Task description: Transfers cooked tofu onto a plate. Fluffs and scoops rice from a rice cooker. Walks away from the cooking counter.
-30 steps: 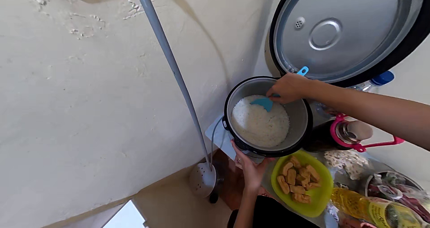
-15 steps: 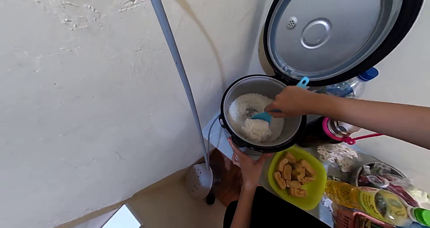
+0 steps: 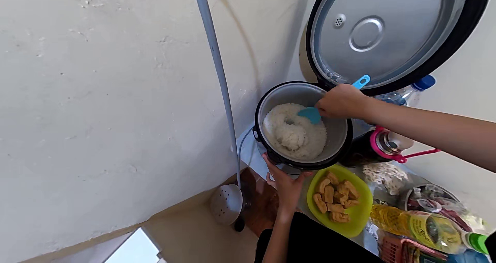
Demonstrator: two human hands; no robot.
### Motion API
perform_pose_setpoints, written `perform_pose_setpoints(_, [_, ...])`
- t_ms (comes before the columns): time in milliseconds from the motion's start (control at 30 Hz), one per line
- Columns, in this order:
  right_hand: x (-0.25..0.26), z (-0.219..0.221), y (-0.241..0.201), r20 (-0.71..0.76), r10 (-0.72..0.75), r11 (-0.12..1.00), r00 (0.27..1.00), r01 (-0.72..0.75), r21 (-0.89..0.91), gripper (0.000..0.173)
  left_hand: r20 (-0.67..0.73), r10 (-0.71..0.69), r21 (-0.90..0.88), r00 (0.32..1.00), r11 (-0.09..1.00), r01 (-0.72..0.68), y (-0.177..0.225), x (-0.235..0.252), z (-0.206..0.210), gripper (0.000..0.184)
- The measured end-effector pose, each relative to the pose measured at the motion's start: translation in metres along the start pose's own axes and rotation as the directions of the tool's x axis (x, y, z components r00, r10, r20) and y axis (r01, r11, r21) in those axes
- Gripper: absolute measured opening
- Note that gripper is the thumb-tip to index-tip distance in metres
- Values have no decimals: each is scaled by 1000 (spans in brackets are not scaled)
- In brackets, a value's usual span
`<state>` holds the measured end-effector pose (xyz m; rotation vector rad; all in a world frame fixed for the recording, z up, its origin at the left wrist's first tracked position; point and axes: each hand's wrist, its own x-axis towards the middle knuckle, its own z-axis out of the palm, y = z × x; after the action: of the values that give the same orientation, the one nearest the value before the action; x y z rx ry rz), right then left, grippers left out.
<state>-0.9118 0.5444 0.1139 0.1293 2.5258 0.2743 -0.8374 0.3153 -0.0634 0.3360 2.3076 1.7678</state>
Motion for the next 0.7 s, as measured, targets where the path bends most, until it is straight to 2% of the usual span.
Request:
perform_pose_setpoints(233, [-6, 25, -8, 39, -196, 968, 980, 186, 170, 27, 11, -13, -4, 1000, 1000, 13, 0, 1, 0, 147])
perform_pose_setpoints(400, [-17, 23, -14, 66, -222, 954, 973, 203, 218, 26, 34, 1, 21, 999, 1000, -2, 0, 0, -1, 146])
perform_pose_setpoints(500, [-24, 8, -4, 30, -163, 970, 986, 155, 188, 25, 30, -8, 16, 1000, 1000, 7, 1, 1, -1, 147])
perform_pose_setpoints(600, [-29, -17, -1, -94, -79, 988, 992, 91, 127, 27, 18, -5, 10, 1000, 1000, 5, 1, 1, -2, 147])
perform_pose_setpoints(700, [-17, -31, 2, -349, -142, 989, 926, 151, -2, 27, 8, 6, 11, 1000, 1000, -6, 1, 1, -1, 146])
